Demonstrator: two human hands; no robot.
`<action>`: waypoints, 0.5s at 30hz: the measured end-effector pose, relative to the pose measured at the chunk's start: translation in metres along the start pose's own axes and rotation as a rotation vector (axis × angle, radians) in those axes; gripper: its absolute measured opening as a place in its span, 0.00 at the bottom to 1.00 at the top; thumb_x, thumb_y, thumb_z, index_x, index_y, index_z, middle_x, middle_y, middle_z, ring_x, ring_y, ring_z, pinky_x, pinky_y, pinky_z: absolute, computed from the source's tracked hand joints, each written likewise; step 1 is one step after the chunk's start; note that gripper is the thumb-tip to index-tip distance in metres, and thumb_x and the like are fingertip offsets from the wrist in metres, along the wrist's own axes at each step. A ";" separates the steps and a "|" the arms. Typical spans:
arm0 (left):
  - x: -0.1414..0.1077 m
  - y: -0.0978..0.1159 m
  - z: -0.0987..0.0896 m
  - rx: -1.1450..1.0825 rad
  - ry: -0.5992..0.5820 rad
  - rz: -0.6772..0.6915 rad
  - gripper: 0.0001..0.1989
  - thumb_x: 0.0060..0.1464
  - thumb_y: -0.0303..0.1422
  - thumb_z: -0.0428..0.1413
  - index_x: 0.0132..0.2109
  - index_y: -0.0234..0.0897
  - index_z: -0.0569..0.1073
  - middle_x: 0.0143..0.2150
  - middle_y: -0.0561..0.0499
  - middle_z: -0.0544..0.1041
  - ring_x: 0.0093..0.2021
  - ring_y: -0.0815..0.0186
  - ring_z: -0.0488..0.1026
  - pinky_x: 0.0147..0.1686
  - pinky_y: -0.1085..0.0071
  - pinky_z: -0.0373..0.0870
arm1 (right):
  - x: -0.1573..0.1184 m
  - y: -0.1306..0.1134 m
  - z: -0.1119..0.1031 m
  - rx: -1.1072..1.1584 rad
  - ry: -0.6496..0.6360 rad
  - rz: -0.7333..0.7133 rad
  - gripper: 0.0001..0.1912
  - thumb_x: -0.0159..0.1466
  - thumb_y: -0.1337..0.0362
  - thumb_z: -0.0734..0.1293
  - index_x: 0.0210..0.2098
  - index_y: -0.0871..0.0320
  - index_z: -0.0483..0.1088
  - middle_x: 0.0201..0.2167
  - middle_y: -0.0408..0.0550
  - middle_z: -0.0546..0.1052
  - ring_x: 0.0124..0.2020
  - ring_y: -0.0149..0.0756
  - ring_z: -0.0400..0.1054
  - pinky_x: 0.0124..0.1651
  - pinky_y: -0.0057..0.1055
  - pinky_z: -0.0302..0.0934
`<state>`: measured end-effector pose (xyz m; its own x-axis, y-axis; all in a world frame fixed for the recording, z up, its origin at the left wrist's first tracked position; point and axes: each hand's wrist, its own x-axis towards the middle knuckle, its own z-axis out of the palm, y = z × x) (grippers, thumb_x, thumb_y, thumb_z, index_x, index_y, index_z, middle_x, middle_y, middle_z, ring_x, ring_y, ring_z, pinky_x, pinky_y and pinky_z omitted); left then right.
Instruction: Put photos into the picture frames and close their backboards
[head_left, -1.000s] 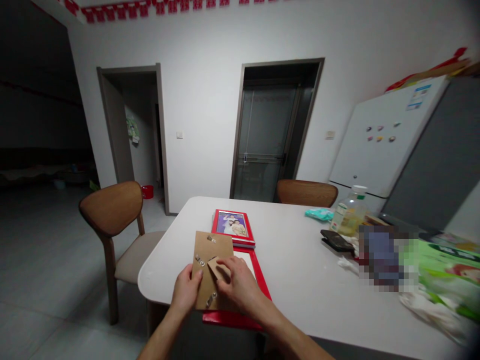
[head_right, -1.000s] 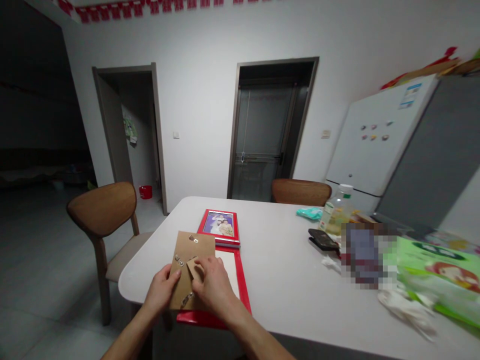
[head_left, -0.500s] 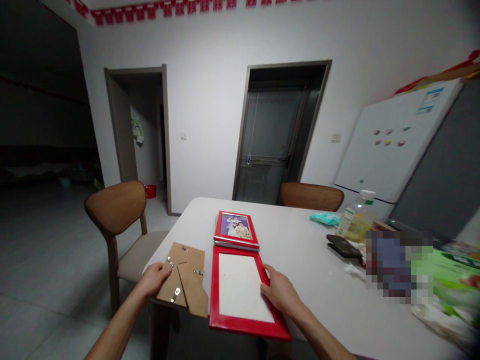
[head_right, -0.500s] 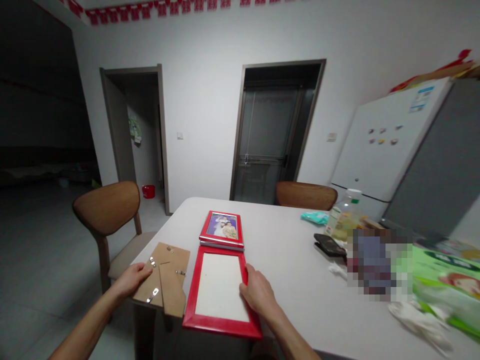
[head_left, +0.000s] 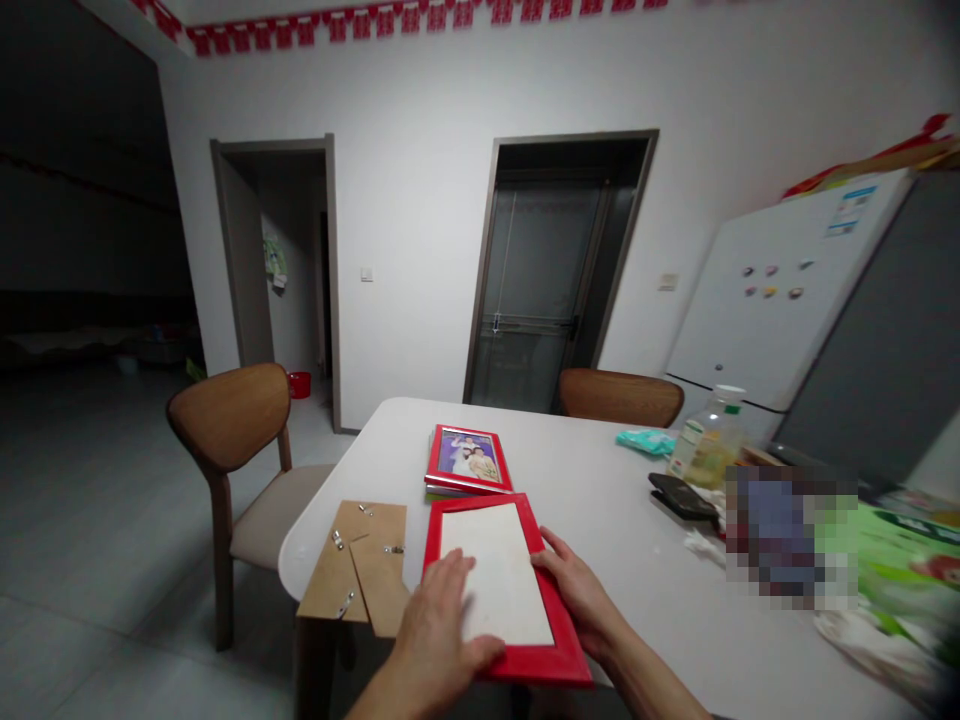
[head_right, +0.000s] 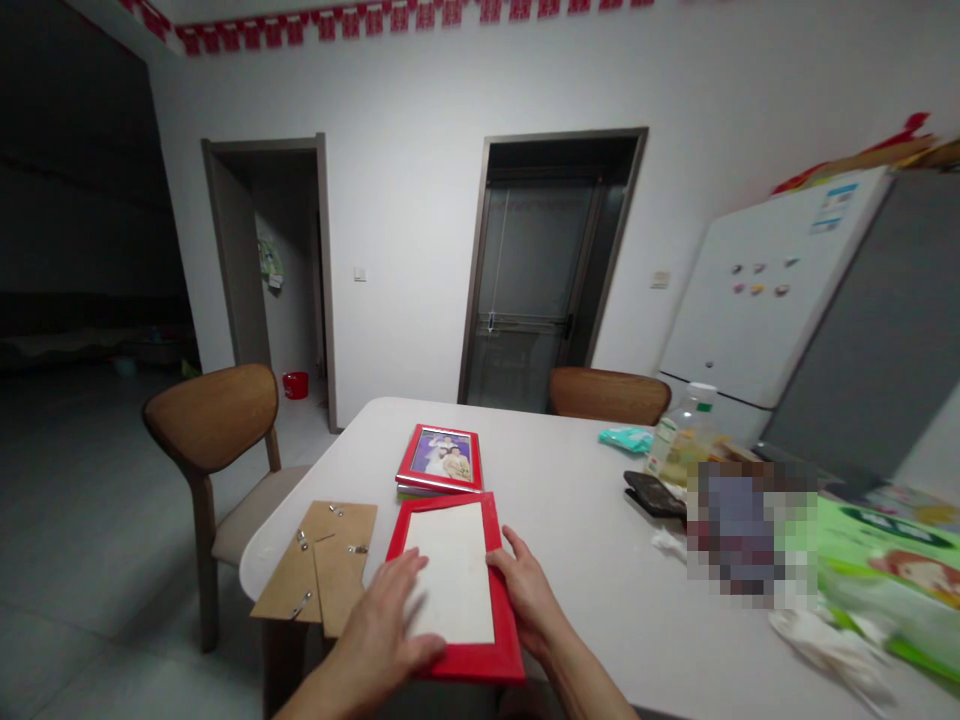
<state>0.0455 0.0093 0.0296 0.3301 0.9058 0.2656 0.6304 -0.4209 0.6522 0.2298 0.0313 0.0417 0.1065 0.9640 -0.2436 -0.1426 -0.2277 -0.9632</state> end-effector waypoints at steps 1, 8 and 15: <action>-0.001 0.010 0.009 -0.011 -0.029 0.038 0.32 0.39 0.35 0.56 0.54 0.34 0.58 0.57 0.43 0.57 0.56 0.57 0.53 0.54 0.63 0.51 | -0.002 -0.001 0.001 0.048 -0.005 -0.002 0.39 0.50 0.65 0.59 0.58 0.60 0.37 0.29 0.49 0.76 0.27 0.38 0.70 0.31 0.34 0.64; 0.003 0.033 0.012 0.033 -0.123 0.233 0.31 0.41 0.36 0.57 0.54 0.32 0.59 0.57 0.40 0.58 0.55 0.55 0.55 0.54 0.59 0.54 | -0.007 0.000 0.002 0.218 -0.064 -0.027 0.37 0.50 0.65 0.63 0.56 0.55 0.43 0.26 0.45 0.75 0.26 0.36 0.70 0.34 0.36 0.63; -0.004 0.023 0.002 0.107 0.077 0.313 0.22 0.47 0.25 0.46 0.52 0.34 0.60 0.48 0.43 0.68 0.48 0.60 0.64 0.47 0.63 0.63 | -0.007 0.001 0.003 0.161 -0.034 -0.092 0.36 0.48 0.64 0.66 0.54 0.54 0.49 0.24 0.41 0.73 0.21 0.29 0.67 0.25 0.25 0.61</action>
<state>0.0600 -0.0047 0.0425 0.4680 0.7310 0.4966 0.5782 -0.6782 0.4535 0.2258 0.0252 0.0432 0.0937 0.9844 -0.1489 -0.2896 -0.1161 -0.9501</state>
